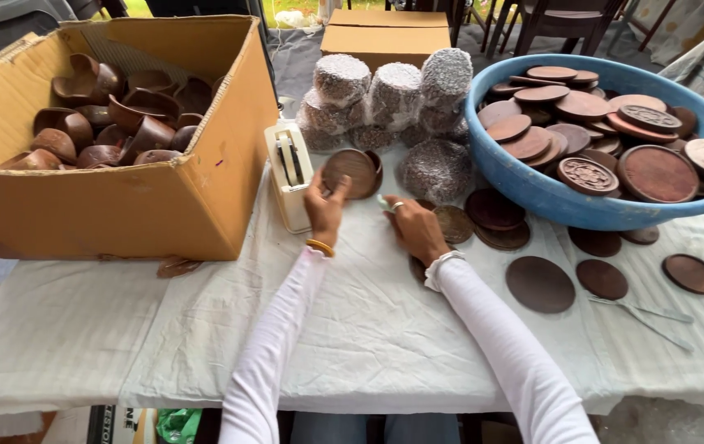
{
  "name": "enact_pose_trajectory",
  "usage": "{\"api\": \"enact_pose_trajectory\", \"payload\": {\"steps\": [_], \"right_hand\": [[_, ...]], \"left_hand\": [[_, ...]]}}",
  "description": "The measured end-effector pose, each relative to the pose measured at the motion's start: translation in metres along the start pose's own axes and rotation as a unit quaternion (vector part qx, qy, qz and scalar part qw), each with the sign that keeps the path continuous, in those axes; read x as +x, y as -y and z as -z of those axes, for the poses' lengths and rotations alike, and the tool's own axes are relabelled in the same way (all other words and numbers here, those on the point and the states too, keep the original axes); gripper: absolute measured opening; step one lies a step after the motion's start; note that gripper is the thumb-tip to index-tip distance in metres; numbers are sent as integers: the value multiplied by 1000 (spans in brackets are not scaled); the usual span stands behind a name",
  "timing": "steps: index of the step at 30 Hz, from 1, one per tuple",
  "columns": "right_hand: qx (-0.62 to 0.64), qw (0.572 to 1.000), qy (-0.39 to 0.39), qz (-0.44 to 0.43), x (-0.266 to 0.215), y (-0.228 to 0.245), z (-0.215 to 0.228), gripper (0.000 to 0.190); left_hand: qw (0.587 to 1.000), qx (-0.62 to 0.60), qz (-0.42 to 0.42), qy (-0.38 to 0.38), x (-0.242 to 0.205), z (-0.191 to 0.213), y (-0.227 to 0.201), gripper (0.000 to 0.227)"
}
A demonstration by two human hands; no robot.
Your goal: The person sands the edges and surfaces of small, round wooden discs using a green sanding block. They pick up discs from a blue basin, sand them on a white tablecloth, and place the finished pieces into a cardboard box.
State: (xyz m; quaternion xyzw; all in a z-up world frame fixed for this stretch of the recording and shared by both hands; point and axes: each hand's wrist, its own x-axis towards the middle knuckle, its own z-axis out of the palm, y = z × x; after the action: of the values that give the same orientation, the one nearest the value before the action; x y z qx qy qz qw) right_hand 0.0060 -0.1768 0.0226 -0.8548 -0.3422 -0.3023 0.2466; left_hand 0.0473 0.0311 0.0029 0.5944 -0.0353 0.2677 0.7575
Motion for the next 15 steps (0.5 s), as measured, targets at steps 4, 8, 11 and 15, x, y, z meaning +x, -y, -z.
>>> {"api": "enact_pose_trajectory", "payload": {"steps": [4,8,11,15], "right_hand": [[13,1000,17,19,5,11,13,25],[19,999,50,-10,6,12,14,25],[27,999,40,-2,5,13,18,26],[27,999,42,-10,6,12,17,27]], "left_hand": [[985,-83,149,0,7,-8,-34,72],[990,47,131,-8,23,-13,1,63],[978,186,92,11,26,-23,-2,49],[893,446,-7,52,29,-26,-14,45]]}}
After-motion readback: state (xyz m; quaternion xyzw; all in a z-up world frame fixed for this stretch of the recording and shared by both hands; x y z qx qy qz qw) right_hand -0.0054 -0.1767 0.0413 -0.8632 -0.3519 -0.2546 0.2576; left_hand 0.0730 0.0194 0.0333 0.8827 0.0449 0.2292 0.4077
